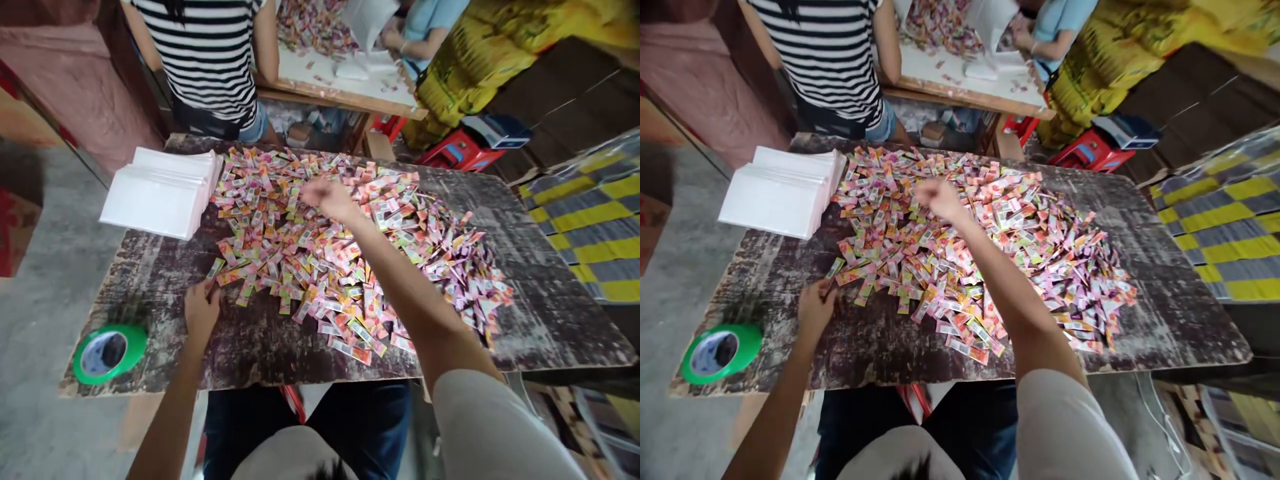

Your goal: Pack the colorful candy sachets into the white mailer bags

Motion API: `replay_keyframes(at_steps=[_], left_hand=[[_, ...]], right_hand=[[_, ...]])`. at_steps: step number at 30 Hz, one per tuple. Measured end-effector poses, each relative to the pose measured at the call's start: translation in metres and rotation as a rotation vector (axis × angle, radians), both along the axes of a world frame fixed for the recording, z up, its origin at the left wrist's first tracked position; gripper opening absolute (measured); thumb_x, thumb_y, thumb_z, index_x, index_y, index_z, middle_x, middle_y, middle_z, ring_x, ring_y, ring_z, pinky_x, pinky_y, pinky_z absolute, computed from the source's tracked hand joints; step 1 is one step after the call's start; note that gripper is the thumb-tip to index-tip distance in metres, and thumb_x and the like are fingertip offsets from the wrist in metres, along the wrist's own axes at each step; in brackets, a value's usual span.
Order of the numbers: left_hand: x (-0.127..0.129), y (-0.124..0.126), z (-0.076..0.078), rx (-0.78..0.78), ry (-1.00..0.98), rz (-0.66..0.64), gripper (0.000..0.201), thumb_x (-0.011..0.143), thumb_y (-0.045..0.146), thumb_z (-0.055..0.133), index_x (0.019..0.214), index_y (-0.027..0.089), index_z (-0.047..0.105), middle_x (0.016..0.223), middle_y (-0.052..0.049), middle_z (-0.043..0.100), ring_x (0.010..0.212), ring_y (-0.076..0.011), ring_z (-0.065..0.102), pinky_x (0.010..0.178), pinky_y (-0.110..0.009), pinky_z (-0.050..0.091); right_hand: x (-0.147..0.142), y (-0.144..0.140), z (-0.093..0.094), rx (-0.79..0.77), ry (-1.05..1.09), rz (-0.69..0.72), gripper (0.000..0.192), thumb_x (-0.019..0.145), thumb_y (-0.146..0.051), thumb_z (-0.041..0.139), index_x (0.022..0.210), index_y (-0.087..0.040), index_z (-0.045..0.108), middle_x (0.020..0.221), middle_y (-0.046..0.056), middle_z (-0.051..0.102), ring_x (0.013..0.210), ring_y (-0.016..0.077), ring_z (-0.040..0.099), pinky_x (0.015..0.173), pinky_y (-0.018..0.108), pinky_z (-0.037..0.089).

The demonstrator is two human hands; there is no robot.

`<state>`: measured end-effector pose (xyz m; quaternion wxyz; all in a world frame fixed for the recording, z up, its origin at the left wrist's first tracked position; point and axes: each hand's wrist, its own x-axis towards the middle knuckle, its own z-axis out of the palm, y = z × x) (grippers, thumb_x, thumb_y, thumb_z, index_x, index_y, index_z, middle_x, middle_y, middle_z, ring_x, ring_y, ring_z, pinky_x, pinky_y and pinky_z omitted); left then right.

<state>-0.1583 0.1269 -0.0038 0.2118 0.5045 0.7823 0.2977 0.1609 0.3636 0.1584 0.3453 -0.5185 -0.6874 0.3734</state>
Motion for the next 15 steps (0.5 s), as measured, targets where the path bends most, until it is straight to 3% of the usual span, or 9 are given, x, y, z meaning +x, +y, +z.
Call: replay_keyframes(at_steps=[1, 3, 6, 8, 10, 12, 15], left_hand=[[-0.008, 0.014, -0.001, -0.013, 0.125, 0.017, 0.041, 0.078, 0.044, 0.058, 0.109, 0.016, 0.062, 0.109, -0.018, 0.064, 0.111, -0.0344, 0.059, 0.100, -0.053, 0.045], [-0.017, 0.040, -0.004, -0.097, 0.260, -0.011, 0.044, 0.077, 0.041, 0.062, 0.111, 0.013, 0.060, 0.108, -0.020, 0.064, 0.115, -0.0368, 0.057, 0.099, -0.053, 0.045], [-0.018, 0.061, -0.007, -0.281, 0.278, -0.117, 0.028, 0.079, 0.034, 0.062, 0.099, 0.016, 0.059, 0.095, -0.016, 0.066, 0.101, -0.0342, 0.063, 0.088, -0.045, 0.049], [-0.016, 0.059, -0.008, -0.332, 0.277, -0.179, 0.015, 0.080, 0.031, 0.060, 0.087, 0.019, 0.058, 0.089, -0.014, 0.066, 0.092, -0.0320, 0.065, 0.083, -0.041, 0.049], [-0.019, 0.046, -0.009, -0.306, 0.250, -0.211, 0.010, 0.078, 0.028, 0.060, 0.081, 0.021, 0.055, 0.089, -0.011, 0.065, 0.090, -0.0296, 0.065, 0.080, -0.038, 0.049], [-0.027, 0.029, -0.009, -0.270, 0.129, -0.188, 0.009, 0.077, 0.026, 0.059, 0.083, 0.022, 0.054, 0.087, -0.007, 0.064, 0.085, -0.0257, 0.064, 0.077, -0.035, 0.050], [-0.039, 0.017, -0.009, -0.167, -0.114, -0.064, 0.016, 0.078, 0.025, 0.055, 0.093, 0.021, 0.055, 0.081, -0.002, 0.063, 0.073, -0.0207, 0.062, 0.069, -0.032, 0.051]], right_hand=[[-0.011, -0.016, -0.028, -0.040, -0.060, 0.048, 0.011, 0.077, -0.004, 0.068, 0.085, -0.011, 0.067, 0.082, 0.004, 0.071, 0.078, 0.0140, 0.067, 0.083, 0.032, 0.055], [-0.027, -0.041, -0.078, -0.048, -0.343, 0.103, 0.013, 0.079, -0.005, 0.067, 0.090, -0.012, 0.070, 0.089, 0.010, 0.072, 0.087, 0.0230, 0.069, 0.088, 0.042, 0.055], [-0.039, -0.054, -0.125, 0.053, -0.751, 0.089, 0.026, 0.085, -0.008, 0.058, 0.109, -0.011, 0.067, 0.114, 0.021, 0.067, 0.110, 0.0316, 0.063, 0.096, 0.045, 0.050], [-0.036, -0.055, -0.141, 0.071, -0.848, 0.079, 0.023, 0.087, -0.011, 0.056, 0.108, -0.011, 0.066, 0.116, 0.023, 0.066, 0.113, 0.0329, 0.060, 0.095, 0.044, 0.050], [-0.025, -0.054, -0.147, 0.020, -0.808, 0.125, 0.013, 0.086, -0.015, 0.059, 0.096, -0.014, 0.066, 0.105, 0.018, 0.069, 0.103, 0.0307, 0.063, 0.089, 0.042, 0.051], [-0.010, -0.052, -0.147, -0.036, -0.615, 0.174, 0.006, 0.084, -0.021, 0.064, 0.086, -0.017, 0.062, 0.090, 0.011, 0.069, 0.089, 0.0258, 0.064, 0.082, 0.039, 0.052], [0.004, -0.038, -0.144, -0.046, -0.139, 0.075, 0.021, 0.091, -0.041, 0.057, 0.095, -0.021, 0.055, 0.083, 0.004, 0.066, 0.074, 0.0185, 0.062, 0.069, 0.032, 0.053]])
